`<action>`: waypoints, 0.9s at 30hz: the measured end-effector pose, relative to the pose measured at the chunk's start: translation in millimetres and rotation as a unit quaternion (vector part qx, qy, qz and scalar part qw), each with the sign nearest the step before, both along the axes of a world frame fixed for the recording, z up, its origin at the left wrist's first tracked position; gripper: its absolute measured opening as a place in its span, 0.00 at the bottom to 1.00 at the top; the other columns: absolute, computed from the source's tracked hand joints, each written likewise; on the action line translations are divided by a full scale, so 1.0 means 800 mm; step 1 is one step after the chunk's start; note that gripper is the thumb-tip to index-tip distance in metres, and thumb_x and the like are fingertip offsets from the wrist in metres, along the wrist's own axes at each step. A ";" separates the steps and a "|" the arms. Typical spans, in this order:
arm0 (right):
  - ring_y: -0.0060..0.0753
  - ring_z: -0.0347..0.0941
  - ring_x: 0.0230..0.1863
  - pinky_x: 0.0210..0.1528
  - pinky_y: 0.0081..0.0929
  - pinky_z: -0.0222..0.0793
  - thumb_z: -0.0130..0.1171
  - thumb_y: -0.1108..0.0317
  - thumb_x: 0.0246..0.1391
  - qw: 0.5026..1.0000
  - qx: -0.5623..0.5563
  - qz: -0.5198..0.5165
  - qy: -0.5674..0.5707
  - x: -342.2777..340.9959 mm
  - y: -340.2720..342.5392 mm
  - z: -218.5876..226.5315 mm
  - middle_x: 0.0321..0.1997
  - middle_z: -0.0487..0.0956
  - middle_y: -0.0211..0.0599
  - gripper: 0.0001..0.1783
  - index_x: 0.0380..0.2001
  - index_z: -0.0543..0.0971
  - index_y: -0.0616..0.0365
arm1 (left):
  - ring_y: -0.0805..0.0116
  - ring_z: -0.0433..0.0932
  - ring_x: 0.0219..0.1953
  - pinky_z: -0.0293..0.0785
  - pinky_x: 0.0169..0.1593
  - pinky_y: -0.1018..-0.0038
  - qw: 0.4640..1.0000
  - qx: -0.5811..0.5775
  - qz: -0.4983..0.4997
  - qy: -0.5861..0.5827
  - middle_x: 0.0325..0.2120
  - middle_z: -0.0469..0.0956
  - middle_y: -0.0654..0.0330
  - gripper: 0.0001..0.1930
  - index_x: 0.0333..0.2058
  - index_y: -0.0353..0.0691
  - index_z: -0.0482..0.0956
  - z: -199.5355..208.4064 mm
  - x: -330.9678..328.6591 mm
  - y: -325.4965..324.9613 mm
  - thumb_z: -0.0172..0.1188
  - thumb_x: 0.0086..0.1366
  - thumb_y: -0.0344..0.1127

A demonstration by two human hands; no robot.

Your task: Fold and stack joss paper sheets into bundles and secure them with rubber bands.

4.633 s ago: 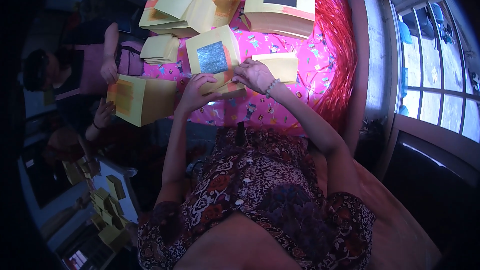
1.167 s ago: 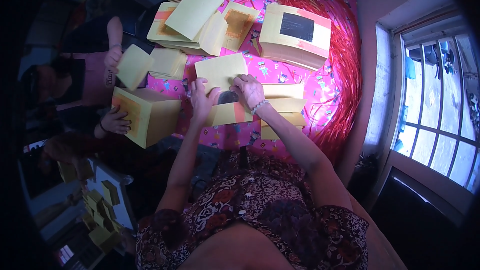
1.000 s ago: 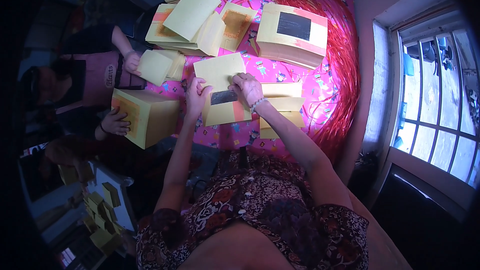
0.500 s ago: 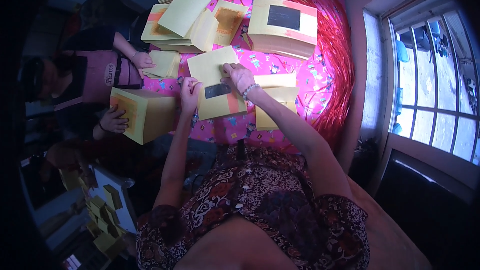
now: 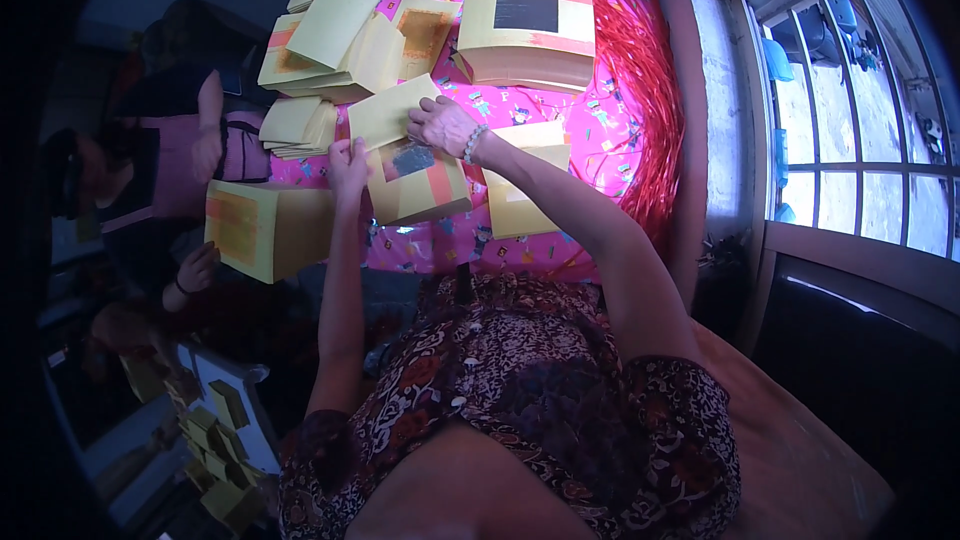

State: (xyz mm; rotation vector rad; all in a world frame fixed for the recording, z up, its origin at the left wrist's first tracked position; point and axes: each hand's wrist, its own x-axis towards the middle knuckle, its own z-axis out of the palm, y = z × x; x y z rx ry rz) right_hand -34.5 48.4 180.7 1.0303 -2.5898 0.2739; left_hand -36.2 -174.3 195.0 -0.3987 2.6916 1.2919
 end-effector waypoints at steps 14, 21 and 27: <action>0.32 0.74 0.44 0.47 0.29 0.73 0.59 0.71 0.54 0.513 -0.740 -0.204 -0.384 0.107 0.119 0.028 0.44 0.76 0.41 0.29 0.56 0.60 0.62 | 0.70 0.78 0.33 0.79 0.32 0.78 0.908 0.403 -0.068 0.089 0.40 0.75 0.50 0.18 0.51 0.32 0.59 0.039 0.081 0.147 0.51 0.66 0.29; 0.33 0.75 0.44 0.47 0.30 0.74 0.57 0.77 0.53 0.456 -0.797 -0.277 -0.283 0.206 0.236 -0.009 0.45 0.75 0.41 0.22 0.51 0.64 0.58 | 0.66 0.78 0.38 0.73 0.37 0.70 0.950 0.166 -0.251 -0.084 0.39 0.76 0.55 0.22 0.48 0.35 0.65 -0.088 0.200 0.128 0.58 0.63 0.43; 0.29 0.74 0.44 0.41 0.30 0.76 0.56 0.74 0.56 0.414 -0.797 -0.326 -0.295 0.259 0.272 -0.028 0.45 0.74 0.34 0.20 0.50 0.65 0.51 | 0.65 0.77 0.33 0.73 0.35 0.69 0.944 0.194 -0.182 -0.196 0.36 0.79 0.58 0.24 0.47 0.36 0.71 -0.225 0.234 0.117 0.62 0.58 0.47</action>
